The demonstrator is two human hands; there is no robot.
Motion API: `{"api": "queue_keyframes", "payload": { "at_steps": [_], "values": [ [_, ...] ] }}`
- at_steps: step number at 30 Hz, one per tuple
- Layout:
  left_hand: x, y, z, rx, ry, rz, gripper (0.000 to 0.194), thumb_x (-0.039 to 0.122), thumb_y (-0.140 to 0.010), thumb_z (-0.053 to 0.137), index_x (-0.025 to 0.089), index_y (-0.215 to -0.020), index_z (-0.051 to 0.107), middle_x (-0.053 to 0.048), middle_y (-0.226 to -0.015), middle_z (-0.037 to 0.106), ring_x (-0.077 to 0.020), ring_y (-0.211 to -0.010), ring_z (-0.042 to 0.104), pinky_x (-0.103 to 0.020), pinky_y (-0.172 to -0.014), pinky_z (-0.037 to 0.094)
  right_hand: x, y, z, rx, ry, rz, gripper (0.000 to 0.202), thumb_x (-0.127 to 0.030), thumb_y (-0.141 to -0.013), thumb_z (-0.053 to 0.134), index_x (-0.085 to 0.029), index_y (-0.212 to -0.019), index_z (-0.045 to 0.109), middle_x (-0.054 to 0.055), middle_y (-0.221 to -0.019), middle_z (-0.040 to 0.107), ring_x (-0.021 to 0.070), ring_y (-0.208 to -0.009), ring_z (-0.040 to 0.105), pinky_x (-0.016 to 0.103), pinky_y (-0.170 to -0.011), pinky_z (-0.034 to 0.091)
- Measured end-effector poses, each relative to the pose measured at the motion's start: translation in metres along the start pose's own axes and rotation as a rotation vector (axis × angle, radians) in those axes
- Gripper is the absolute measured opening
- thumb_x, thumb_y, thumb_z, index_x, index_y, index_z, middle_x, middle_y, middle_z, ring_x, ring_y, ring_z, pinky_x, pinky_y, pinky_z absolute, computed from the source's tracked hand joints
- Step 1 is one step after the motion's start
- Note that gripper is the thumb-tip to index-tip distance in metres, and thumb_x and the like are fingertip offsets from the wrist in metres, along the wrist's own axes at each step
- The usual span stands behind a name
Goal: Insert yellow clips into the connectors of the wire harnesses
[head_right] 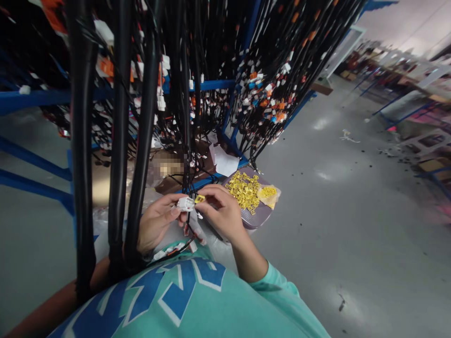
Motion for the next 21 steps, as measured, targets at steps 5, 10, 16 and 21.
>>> {"api": "queue_keyframes", "payload": {
  "at_steps": [5,10,16,21],
  "values": [
    [0.0014,0.0012,0.0010,0.004,0.037,0.002,0.043,0.035,-0.058,0.082,0.013,-0.093,0.067,-0.002,-0.064,0.062,-0.0115,-0.056,0.057,-0.019,-0.048,0.046,-0.0044,0.0055,0.0024,0.023,0.024,-0.093,0.009,-0.018,-0.080,0.061,-0.024,-0.085,0.066,0.001,-0.085,0.067,0.0138,-0.082,0.063,0.030,-0.076,0.051],
    [0.0030,0.0015,0.0039,0.005,0.068,-0.008,0.047,0.038,-0.056,0.083,0.014,-0.092,0.067,-0.002,-0.066,0.063,-0.0117,-0.056,0.056,-0.020,-0.047,0.045,-0.0068,0.0064,0.0029,0.020,0.051,-0.145,0.012,-0.016,-0.078,0.064,-0.025,-0.085,0.068,0.002,-0.090,0.067,0.0144,-0.087,0.063,0.032,-0.078,0.052],
    [0.0012,0.0011,0.0035,0.019,0.053,-0.007,0.049,0.048,-0.060,0.078,0.013,-0.093,0.066,-0.002,-0.061,0.059,-0.0108,-0.051,0.052,-0.020,-0.045,0.040,-0.0073,0.0066,0.0031,-0.036,0.024,-0.153,0.013,-0.019,-0.080,0.064,-0.027,-0.090,0.069,0.002,-0.095,0.067,0.0149,-0.091,0.063,0.034,-0.080,0.053],
    [0.0006,0.0009,0.0028,0.021,0.036,-0.002,0.049,0.050,-0.062,0.076,0.014,-0.093,0.066,-0.001,-0.059,0.058,-0.0112,-0.050,0.050,-0.021,-0.045,0.039,-0.0103,0.0077,0.0052,0.003,0.059,-0.136,0.018,-0.024,-0.078,0.068,-0.027,-0.095,0.068,0.003,-0.094,0.067,0.0163,-0.089,0.064,0.034,-0.077,0.054]
  ]
}}
Point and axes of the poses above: each hand's wrist, its own y-axis away from the middle knuckle, its own z-axis out of the palm, x = y × z, the point moved 2 cm from there along -y, towards the middle knuckle
